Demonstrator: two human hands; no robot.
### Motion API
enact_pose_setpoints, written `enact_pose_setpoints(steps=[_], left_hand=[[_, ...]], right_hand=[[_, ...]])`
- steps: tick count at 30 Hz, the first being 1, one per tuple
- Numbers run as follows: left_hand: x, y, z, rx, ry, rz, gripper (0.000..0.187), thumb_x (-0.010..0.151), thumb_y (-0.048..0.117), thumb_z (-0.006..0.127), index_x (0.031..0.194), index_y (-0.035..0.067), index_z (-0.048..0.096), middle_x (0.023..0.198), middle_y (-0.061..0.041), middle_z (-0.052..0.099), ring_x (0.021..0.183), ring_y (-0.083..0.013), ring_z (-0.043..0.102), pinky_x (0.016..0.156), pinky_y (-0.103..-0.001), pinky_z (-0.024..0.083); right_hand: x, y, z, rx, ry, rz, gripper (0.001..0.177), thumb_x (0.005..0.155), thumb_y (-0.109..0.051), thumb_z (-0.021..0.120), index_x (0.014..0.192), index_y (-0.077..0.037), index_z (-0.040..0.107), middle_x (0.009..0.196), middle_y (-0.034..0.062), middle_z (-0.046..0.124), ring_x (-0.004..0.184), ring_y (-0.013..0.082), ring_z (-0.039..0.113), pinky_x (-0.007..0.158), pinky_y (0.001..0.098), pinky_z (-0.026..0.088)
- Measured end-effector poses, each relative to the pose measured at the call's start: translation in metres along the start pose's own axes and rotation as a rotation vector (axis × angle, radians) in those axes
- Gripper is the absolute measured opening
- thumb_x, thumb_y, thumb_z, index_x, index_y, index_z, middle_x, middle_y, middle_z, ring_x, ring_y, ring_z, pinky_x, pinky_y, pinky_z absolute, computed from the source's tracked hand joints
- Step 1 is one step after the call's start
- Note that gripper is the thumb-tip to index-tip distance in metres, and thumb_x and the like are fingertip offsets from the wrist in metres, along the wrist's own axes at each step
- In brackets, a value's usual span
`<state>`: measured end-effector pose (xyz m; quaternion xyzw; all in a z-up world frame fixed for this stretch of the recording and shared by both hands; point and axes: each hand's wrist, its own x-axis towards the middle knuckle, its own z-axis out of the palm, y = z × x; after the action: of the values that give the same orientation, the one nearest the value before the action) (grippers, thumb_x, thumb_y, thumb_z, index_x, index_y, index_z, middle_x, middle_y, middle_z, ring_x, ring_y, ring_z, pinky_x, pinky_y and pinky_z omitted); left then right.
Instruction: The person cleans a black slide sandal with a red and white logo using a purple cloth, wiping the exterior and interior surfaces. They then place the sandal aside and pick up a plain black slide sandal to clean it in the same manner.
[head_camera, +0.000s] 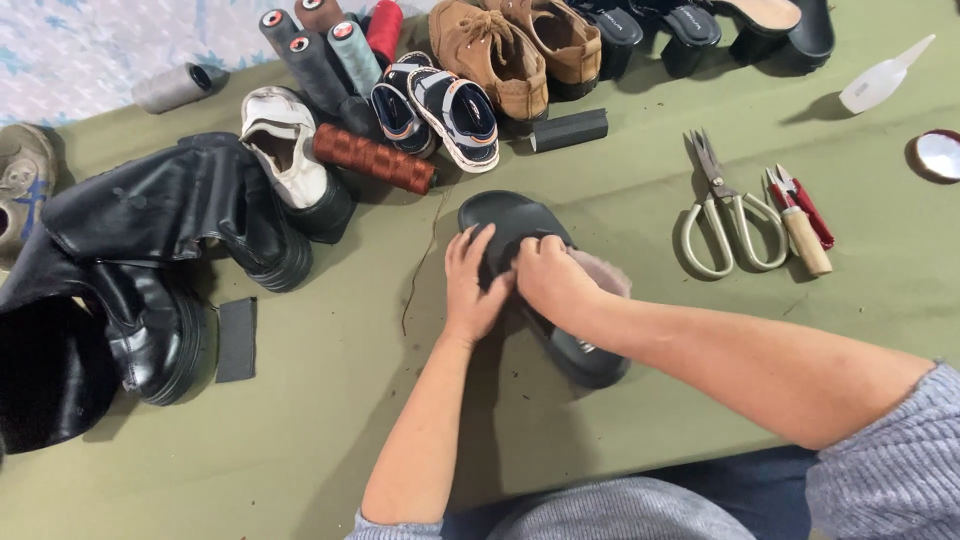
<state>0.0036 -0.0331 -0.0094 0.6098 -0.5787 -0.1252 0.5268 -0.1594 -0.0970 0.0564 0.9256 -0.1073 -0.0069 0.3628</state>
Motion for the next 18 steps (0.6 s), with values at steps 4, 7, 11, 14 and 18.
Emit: enact_pose_setpoints(steps=[4, 7, 11, 14, 18], left_hand=[[-0.003, 0.006, 0.002, 0.030, -0.004, -0.057, 0.072, 0.089, 0.048, 0.069, 0.153, 0.022, 0.050, 0.148, -0.014, 0.049, 0.147, -0.0403, 0.037, 0.125, -0.057, 0.023], [-0.003, 0.011, -0.001, 0.033, -0.014, -0.094, 0.071, 0.089, 0.049, 0.068, 0.153, 0.025, 0.050, 0.148, -0.011, 0.050, 0.148, -0.0365, 0.038, 0.125, -0.056, 0.024], [-0.001, 0.018, 0.001, 0.029, -0.020, -0.121, 0.071, 0.090, 0.049, 0.067, 0.154, 0.026, 0.048, 0.149, -0.011, 0.049, 0.149, -0.0368, 0.037, 0.125, -0.057, 0.025], [0.002, 0.022, 0.002, 0.002, -0.039, -0.130, 0.069, 0.092, 0.047, 0.063, 0.156, 0.026, 0.045, 0.153, -0.014, 0.046, 0.150, -0.0397, 0.036, 0.124, -0.058, 0.026], [0.001, 0.027, 0.002, 0.051, -0.061, -0.110, 0.069, 0.096, 0.049, 0.059, 0.158, 0.025, 0.041, 0.158, -0.016, 0.041, 0.150, -0.0417, 0.036, 0.122, -0.060, 0.029]], right_hand=[[-0.012, -0.013, -0.003, -0.134, -0.121, 0.117, 0.005, 0.082, -0.012, 0.062, 0.078, -0.011, 0.064, 0.073, 0.0114, 0.058, 0.070, 0.0310, 0.053, 0.058, 0.0435, 0.040], [-0.039, -0.024, -0.026, 0.066, -0.142, 0.208, 0.006, 0.086, -0.019, 0.063, 0.089, -0.021, 0.067, 0.081, 0.0035, 0.063, 0.076, 0.0256, 0.063, 0.056, 0.0379, 0.043], [-0.078, -0.034, -0.058, 0.295, -0.186, 0.129, 0.006, 0.085, -0.014, 0.056, 0.086, -0.016, 0.061, 0.077, 0.0092, 0.061, 0.067, 0.0291, 0.062, 0.048, 0.0393, 0.042], [-0.075, -0.016, -0.080, 0.403, -0.266, 0.017, 0.004, 0.082, -0.017, 0.060, 0.086, -0.016, 0.061, 0.079, 0.0064, 0.061, 0.067, 0.0239, 0.062, 0.044, 0.0350, 0.046], [-0.041, -0.002, -0.033, 0.522, -0.083, 0.246, 0.020, 0.083, -0.013, 0.054, 0.100, -0.016, 0.062, 0.094, 0.0045, 0.058, 0.084, 0.0240, 0.063, 0.054, 0.0338, 0.056]])
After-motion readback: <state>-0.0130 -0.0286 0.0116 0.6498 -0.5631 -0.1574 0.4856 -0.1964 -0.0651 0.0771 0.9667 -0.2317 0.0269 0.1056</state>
